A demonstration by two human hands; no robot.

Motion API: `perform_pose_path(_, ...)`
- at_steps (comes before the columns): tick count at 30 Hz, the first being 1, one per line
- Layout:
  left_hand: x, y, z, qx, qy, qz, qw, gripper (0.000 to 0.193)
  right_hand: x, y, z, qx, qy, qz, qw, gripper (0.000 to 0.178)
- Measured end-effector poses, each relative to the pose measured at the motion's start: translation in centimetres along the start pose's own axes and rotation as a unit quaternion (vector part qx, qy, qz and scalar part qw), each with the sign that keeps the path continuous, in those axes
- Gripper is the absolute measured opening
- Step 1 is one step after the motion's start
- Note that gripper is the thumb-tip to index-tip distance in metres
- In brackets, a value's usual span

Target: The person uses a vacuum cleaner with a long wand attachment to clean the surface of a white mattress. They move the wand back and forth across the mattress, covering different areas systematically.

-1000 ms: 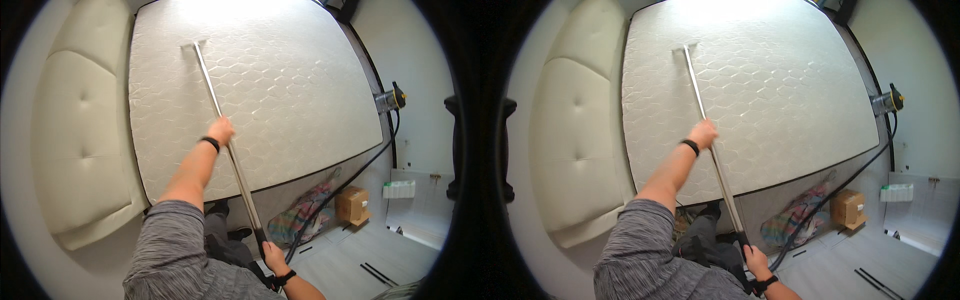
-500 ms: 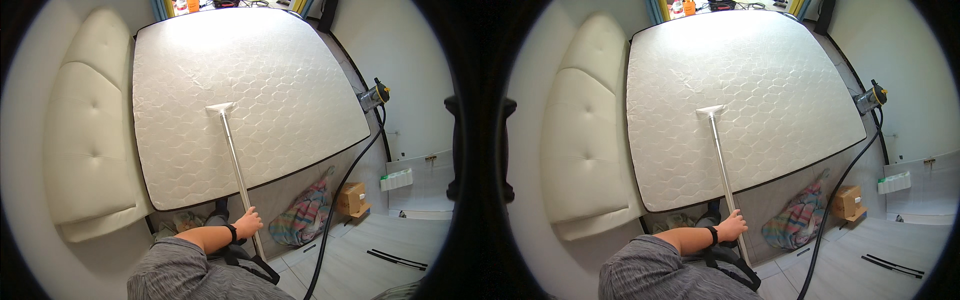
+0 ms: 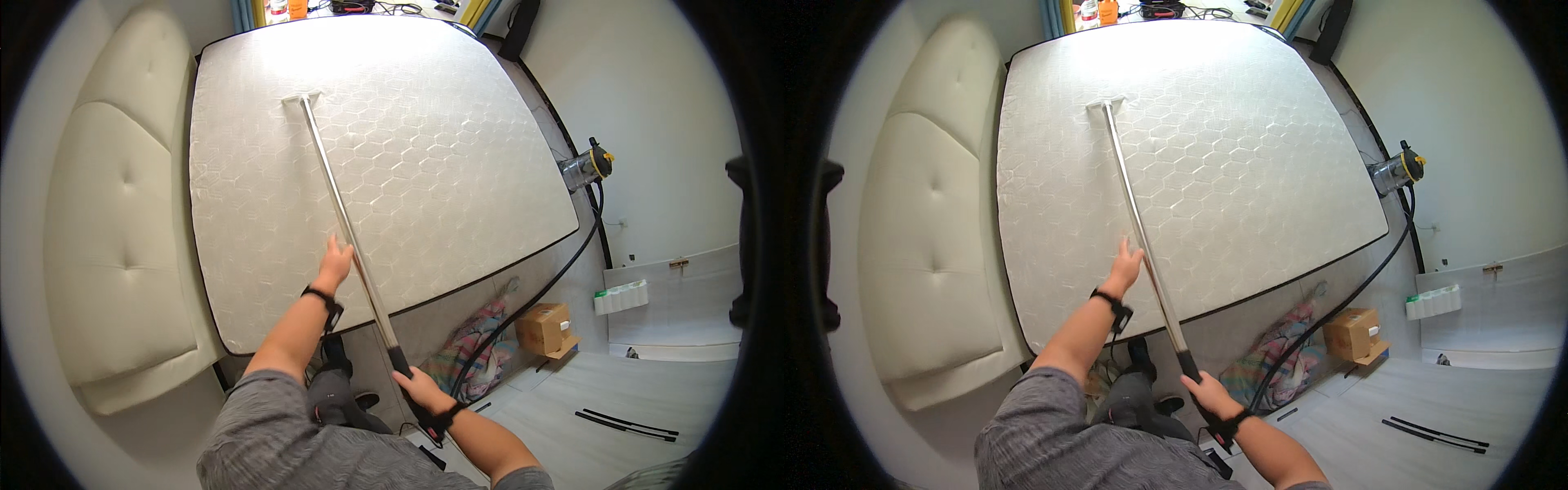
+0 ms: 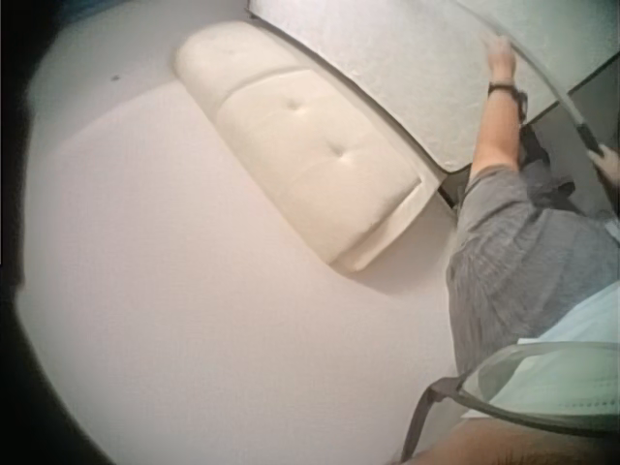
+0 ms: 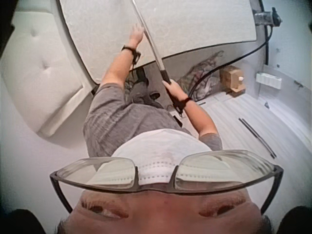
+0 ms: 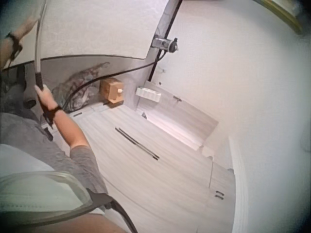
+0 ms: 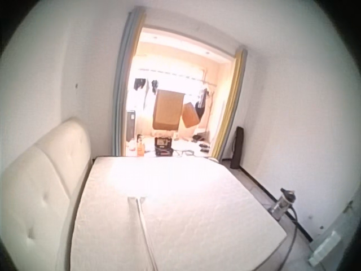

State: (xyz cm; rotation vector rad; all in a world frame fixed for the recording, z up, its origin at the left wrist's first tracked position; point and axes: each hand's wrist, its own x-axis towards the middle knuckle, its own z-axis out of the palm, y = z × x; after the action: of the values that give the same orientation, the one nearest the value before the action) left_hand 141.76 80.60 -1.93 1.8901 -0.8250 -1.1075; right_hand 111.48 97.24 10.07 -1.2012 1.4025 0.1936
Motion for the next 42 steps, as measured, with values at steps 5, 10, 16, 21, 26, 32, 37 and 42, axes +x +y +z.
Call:
perform_pose_path(5, -10.8, -1.3, -2.2, -0.296, -0.307, -0.290, 0.856, 0.056, 9.4, -9.7, 1.3, 0.029, 0.035, -0.039, 0.998, 0.065)
perform_pose_path(10, -10.0, -2.4, -3.3, -0.423, -0.143, -0.232, 0.864, 0.037, 12.5, -16.0, 2.4, -0.194, -0.099, -0.099, 0.971, 0.067)
perform_pose_path(16, -14.1, -4.9, -9.0, -0.268, -0.006, -0.255, 0.929, 0.034, 12.3, -17.1, -1.2, -0.377, -0.015, -0.215, 0.901, 0.080)
perform_pose_path(21, -25.8, -3.3, -9.8, -0.240, -0.032, -0.322, 0.915, 0.036, 16.0, -21.1, -3.7, -0.555, 0.094, -0.429, 0.707, 0.084)
perform_pose_path(26, -38.3, -1.7, -5.8, -0.244, 0.000, -0.307, 0.920, 0.035, 17.9, -26.6, 2.1, -0.669, 0.100, -0.579, 0.455, 0.072)
perform_pose_path(32, -58.5, -4.9, -2.8, -0.289, -0.026, -0.333, 0.897, 0.059, 16.1, -25.0, 10.8, -0.792, -0.245, -0.452, 0.329, 0.030)
perform_pose_path(37, -66.2, -6.9, 7.2, -0.145, 0.227, -0.369, 0.889, 0.052, 16.4, -18.3, 13.0, -0.757, -0.220, -0.526, 0.318, 0.028)
perform_pose_path(42, -56.4, 0.3, 4.5, -0.098, 0.292, -0.354, 0.883, 0.042, 20.2, -21.9, 9.3, -0.741, -0.080, -0.580, 0.330, 0.022)
